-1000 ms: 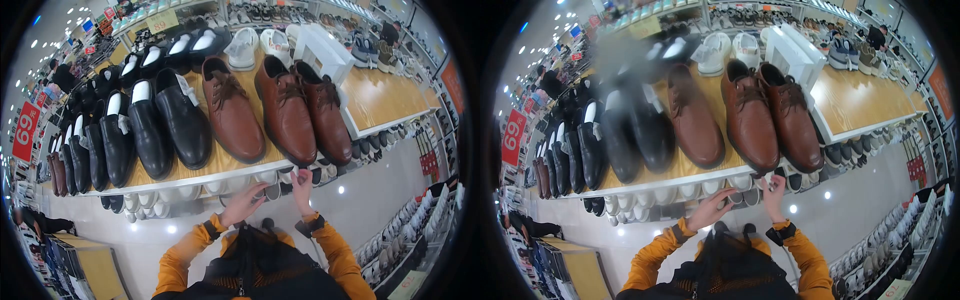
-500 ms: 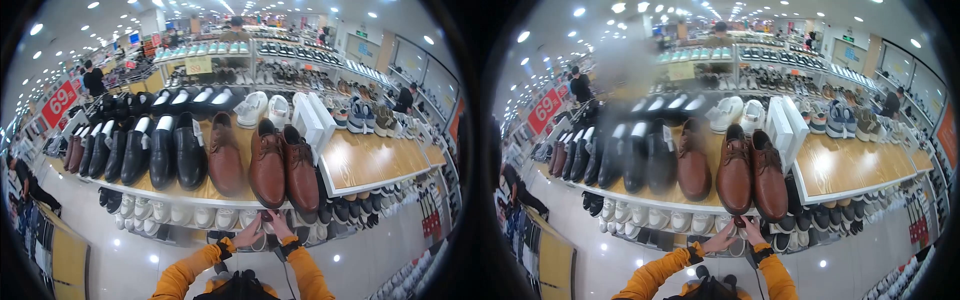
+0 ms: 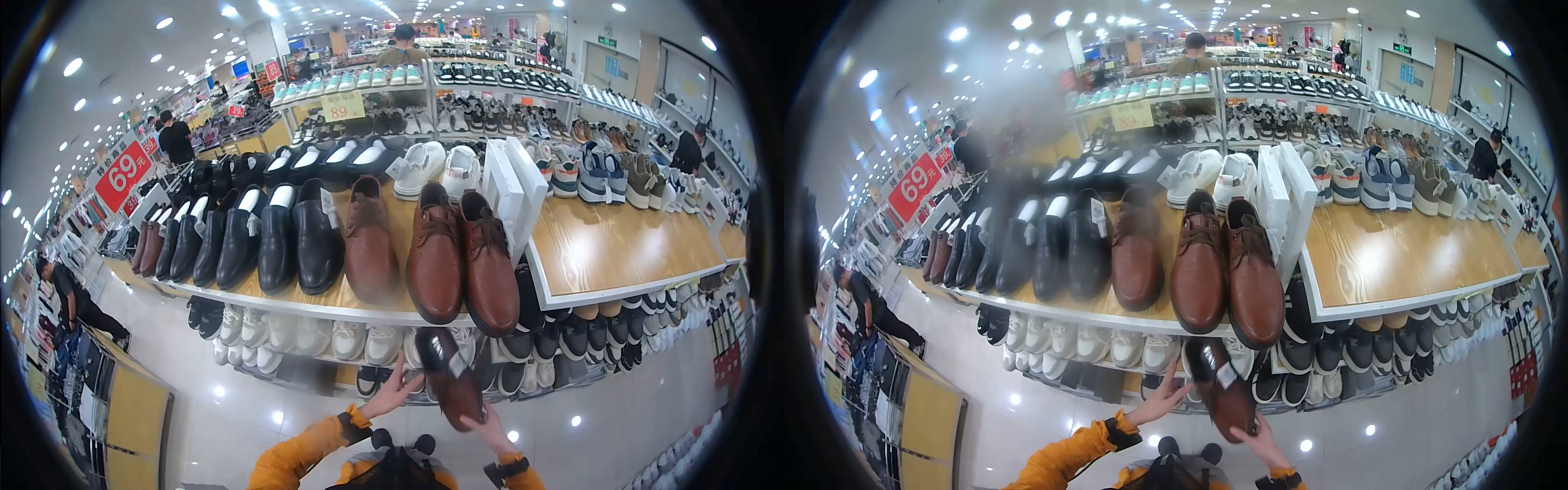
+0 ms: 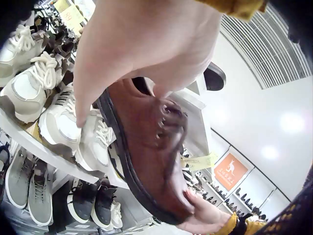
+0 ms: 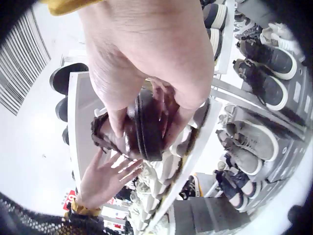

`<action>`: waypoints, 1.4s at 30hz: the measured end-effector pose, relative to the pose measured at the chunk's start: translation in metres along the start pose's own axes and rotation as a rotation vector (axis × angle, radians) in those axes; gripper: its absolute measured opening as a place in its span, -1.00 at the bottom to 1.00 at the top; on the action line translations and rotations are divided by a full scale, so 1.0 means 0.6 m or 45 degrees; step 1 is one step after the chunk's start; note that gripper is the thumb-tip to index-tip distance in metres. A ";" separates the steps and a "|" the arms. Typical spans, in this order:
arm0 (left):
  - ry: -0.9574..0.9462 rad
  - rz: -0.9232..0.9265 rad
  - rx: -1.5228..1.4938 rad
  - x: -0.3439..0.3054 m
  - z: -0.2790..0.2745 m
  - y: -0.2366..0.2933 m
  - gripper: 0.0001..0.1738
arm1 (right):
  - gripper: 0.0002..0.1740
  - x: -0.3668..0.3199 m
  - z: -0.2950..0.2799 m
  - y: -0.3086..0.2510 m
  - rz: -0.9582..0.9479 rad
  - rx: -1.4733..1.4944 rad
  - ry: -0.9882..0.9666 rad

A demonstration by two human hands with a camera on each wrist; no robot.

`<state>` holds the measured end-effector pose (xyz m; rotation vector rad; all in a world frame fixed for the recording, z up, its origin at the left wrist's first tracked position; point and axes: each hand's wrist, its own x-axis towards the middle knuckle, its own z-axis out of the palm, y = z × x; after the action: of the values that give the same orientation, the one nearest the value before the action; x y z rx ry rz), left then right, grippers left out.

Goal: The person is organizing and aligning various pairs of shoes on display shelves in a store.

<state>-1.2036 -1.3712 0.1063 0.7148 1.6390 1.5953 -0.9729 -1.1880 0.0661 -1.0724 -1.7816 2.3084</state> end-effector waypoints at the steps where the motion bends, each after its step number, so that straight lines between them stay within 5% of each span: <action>1: -0.026 -0.123 -0.013 -0.015 -0.010 -0.001 0.01 | 0.17 -0.027 -0.004 0.008 0.000 -0.088 -0.056; 3: -0.061 -0.256 -0.021 -0.049 -0.032 -0.009 0.08 | 0.11 -0.077 0.003 -0.009 0.007 -0.164 -0.105; 5: -0.069 0.036 0.334 -0.092 -0.051 -0.020 0.13 | -0.08 -0.113 0.025 -0.056 0.132 -0.330 -0.368; 6: 0.046 -0.099 0.115 -0.126 -0.045 0.019 0.13 | -0.23 -0.120 0.033 -0.055 0.117 -0.362 -0.405; 9: 0.166 0.150 0.656 -0.193 -0.062 0.085 0.10 | -0.22 -0.115 0.063 -0.020 -0.128 -0.360 -0.510; 11: 0.188 0.162 0.437 -0.228 -0.071 0.106 0.06 | -0.22 -0.123 0.094 -0.046 -0.219 -0.377 -0.551; 13: 0.250 0.412 0.290 -0.264 -0.092 0.095 0.06 | -0.21 -0.124 0.124 -0.078 -0.308 -0.399 -0.589; 14: 0.182 0.531 0.618 -0.263 -0.115 0.127 0.04 | -0.20 -0.125 0.136 -0.091 -0.316 -0.345 -0.572; 22: 0.079 0.804 0.202 -0.178 -0.130 0.332 -0.11 | -0.01 -0.153 0.266 -0.222 -0.583 0.020 -0.468; 25: -0.159 0.568 -0.080 -0.113 -0.128 0.329 -0.22 | -0.06 -0.164 0.322 -0.275 -0.699 0.130 -0.220; 28: -0.184 0.977 0.258 -0.057 -0.119 0.375 -0.31 | -0.17 -0.145 0.346 -0.358 -0.891 0.198 -0.089; 31: -0.086 0.957 0.673 -0.018 -0.148 0.365 -0.32 | -0.33 -0.127 0.351 -0.454 -0.921 0.175 -0.028; 35: 0.009 0.849 0.706 0.001 -0.170 0.329 -0.29 | -0.45 -0.083 0.338 -0.538 -0.772 -0.002 0.102; 38: 0.011 0.893 0.610 0.002 -0.168 0.332 -0.27 | -0.39 -0.030 0.331 -0.545 -0.762 0.159 -0.095; 42: -0.014 1.018 0.689 0.013 -0.160 0.345 -0.23 | -0.45 0.008 0.348 -0.536 -0.700 0.202 -0.016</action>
<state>-1.3060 -1.4058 0.3072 1.8322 1.9193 1.6241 -1.2067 -1.2513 0.3637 -0.4639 -1.6012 2.0645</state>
